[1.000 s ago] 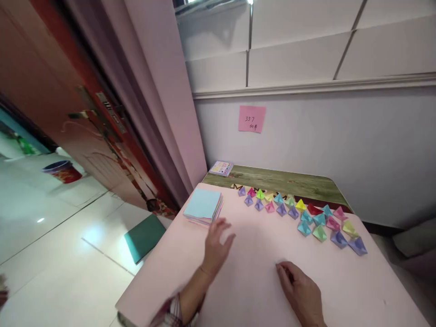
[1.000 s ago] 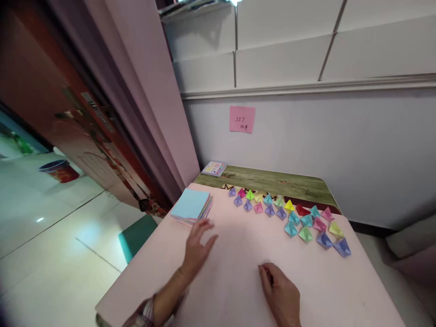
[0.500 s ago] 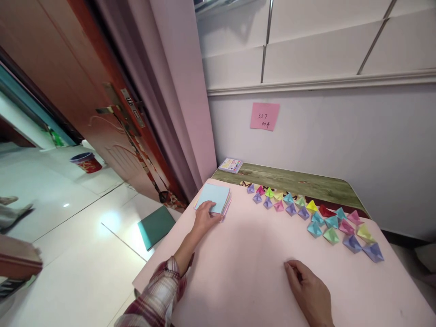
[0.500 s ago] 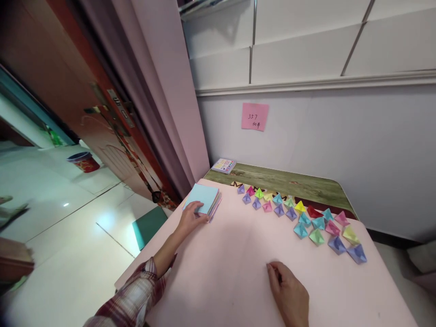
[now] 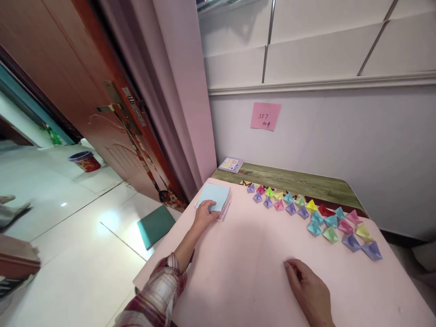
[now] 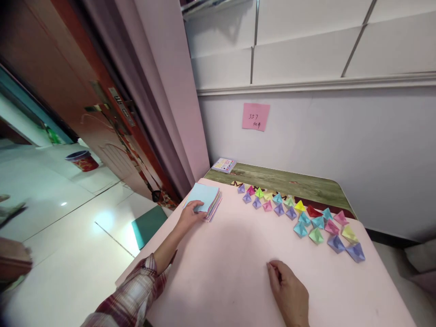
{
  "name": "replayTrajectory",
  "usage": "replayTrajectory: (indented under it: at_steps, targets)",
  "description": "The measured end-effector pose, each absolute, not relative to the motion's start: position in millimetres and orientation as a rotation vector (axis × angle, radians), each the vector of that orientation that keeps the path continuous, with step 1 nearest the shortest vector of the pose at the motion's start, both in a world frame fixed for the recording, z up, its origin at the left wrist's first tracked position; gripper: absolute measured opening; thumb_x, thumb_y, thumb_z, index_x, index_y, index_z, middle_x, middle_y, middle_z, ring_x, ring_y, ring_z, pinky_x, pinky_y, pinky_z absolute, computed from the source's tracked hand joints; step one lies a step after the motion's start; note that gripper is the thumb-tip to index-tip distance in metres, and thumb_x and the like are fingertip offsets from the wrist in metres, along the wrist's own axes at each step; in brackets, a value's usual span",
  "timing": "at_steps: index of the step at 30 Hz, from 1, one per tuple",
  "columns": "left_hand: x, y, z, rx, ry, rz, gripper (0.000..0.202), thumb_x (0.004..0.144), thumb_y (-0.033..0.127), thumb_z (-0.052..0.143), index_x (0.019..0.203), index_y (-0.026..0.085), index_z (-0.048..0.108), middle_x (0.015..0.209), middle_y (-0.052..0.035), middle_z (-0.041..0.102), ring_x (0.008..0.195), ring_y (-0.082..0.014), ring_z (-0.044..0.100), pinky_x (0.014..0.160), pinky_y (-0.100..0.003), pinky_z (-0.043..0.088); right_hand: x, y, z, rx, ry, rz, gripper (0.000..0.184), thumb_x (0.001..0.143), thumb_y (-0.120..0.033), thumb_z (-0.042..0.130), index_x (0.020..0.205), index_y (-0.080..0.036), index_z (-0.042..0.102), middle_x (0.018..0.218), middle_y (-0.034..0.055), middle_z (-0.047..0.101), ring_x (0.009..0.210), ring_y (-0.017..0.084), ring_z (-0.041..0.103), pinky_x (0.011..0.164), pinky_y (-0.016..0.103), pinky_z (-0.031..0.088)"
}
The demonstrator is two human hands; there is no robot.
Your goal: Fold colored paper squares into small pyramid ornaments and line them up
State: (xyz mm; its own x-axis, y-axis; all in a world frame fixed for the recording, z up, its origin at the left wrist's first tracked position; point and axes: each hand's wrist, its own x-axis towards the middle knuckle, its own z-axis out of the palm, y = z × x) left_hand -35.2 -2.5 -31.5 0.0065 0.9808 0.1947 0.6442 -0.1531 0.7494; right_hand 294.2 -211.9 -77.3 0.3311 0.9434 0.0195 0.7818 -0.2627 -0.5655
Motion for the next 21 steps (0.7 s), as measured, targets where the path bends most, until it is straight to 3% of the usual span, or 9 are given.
replayTrajectory:
  at_steps: [7,16,19,21]
  targets:
    - [-36.9,1.8,-28.6,1.838,1.691,1.014,0.025,0.069,0.028,0.070,0.091,0.019,0.070,0.103,-0.0067,0.067,0.098,-0.0217,0.064,0.092,-0.034,0.048,294.9,-211.3,-77.9,-2.141,-1.504,0.468,0.031,0.087,-0.055,0.044,0.092,-0.034,0.066,0.083,-0.0051,0.073,0.068,0.017,0.068,0.055,0.024,0.048]
    - [-36.7,5.0,-22.6,1.997,1.842,0.952,0.018,0.080,0.030,0.054,0.076,0.020,0.068,0.081,-0.0039,0.068,0.081,-0.0201,0.061,0.078,-0.031,0.045,294.9,-211.2,-78.2,-2.114,-1.520,0.446,0.033,0.088,-0.055,0.043,0.093,-0.033,0.067,0.083,-0.0034,0.073,0.067,0.017,0.068,0.053,0.023,0.048]
    - [-36.6,3.9,-11.4,2.025,1.908,0.947,0.016,0.081,0.028,0.055,0.077,0.021,0.068,0.078,-0.0035,0.066,0.077,-0.0202,0.059,0.076,-0.032,0.045,294.2,-212.1,-78.3,-2.094,-1.520,0.430,0.033,0.089,-0.054,0.043,0.094,-0.032,0.066,0.084,-0.0032,0.072,0.068,0.017,0.068,0.055,0.024,0.048]
    - [-32.6,-2.0,-0.8,2.076,1.917,0.973,0.019,0.085,0.028,0.052,0.084,0.022,0.070,0.086,-0.0055,0.067,0.086,-0.0225,0.059,0.082,-0.035,0.044,293.5,-211.8,-78.2,-2.078,-1.521,0.405,0.033,0.089,-0.054,0.043,0.093,-0.031,0.067,0.082,-0.0025,0.072,0.067,0.017,0.068,0.054,0.024,0.047]
